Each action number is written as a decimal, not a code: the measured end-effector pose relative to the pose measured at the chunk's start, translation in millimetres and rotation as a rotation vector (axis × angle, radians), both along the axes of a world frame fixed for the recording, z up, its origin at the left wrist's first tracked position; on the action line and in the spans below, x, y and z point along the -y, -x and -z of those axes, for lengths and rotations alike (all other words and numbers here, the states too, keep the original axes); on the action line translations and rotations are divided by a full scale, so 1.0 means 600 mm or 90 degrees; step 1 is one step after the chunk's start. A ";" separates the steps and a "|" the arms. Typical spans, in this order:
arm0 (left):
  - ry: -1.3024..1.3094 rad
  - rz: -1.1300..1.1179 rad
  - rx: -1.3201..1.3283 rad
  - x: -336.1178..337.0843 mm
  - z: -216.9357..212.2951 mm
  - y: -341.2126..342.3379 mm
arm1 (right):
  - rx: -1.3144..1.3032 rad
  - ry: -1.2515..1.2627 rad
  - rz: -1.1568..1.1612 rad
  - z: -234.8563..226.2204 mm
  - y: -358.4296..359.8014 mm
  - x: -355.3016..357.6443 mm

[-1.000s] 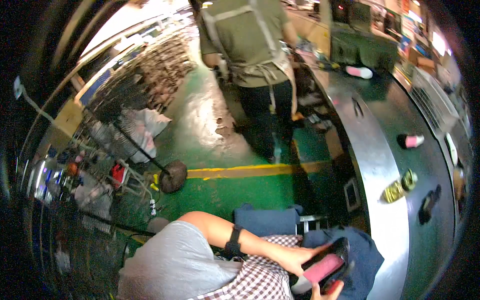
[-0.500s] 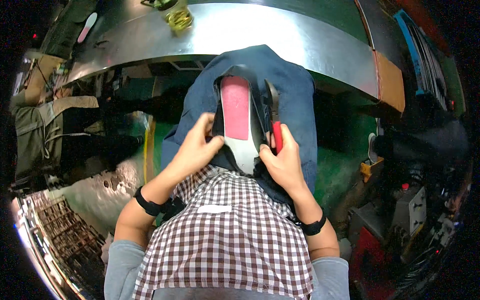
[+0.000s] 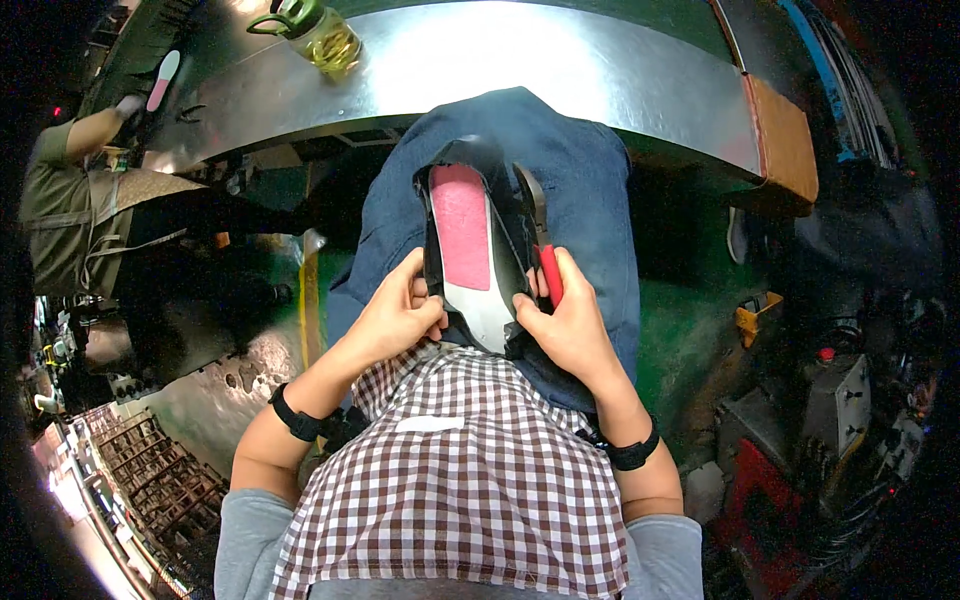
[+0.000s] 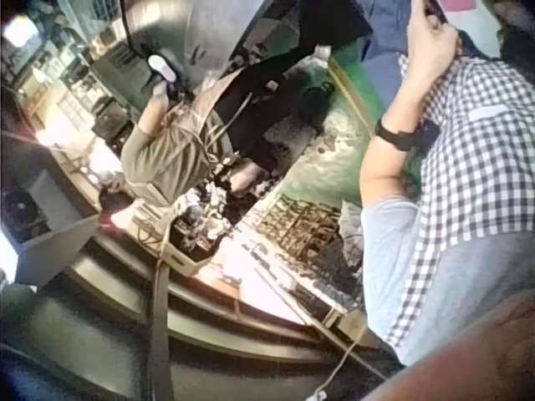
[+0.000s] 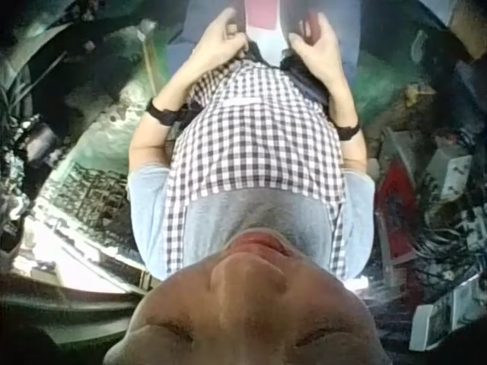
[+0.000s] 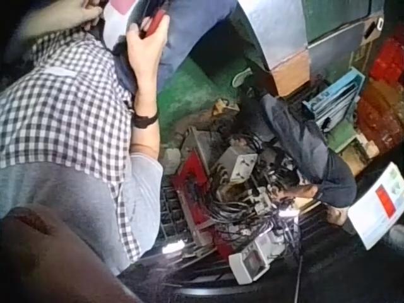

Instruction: Pulling and securing the shoe upper material around the last using pliers.

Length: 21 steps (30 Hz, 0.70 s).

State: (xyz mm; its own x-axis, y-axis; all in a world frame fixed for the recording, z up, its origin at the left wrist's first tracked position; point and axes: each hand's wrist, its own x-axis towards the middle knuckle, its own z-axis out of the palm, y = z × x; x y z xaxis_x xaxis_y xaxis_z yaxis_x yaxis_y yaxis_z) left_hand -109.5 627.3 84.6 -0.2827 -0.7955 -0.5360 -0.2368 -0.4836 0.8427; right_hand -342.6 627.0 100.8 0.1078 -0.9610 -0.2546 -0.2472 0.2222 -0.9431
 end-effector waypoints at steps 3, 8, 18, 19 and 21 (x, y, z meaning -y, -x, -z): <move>0.156 0.127 0.163 -0.006 0.002 -0.002 | -0.002 -0.023 -0.012 0.002 0.016 -0.008; 0.049 0.105 0.190 -0.019 -0.018 0.001 | 0.027 -0.011 0.006 0.017 0.017 -0.018; -0.102 0.104 0.026 -0.024 0.006 0.002 | 0.032 0.003 -0.007 0.014 0.033 -0.030; -0.077 0.120 0.023 -0.023 0.003 0.003 | 0.043 0.000 -0.007 0.014 0.036 -0.030; -0.053 0.140 0.015 -0.022 0.002 0.006 | 0.048 -0.003 -0.005 0.011 0.044 -0.029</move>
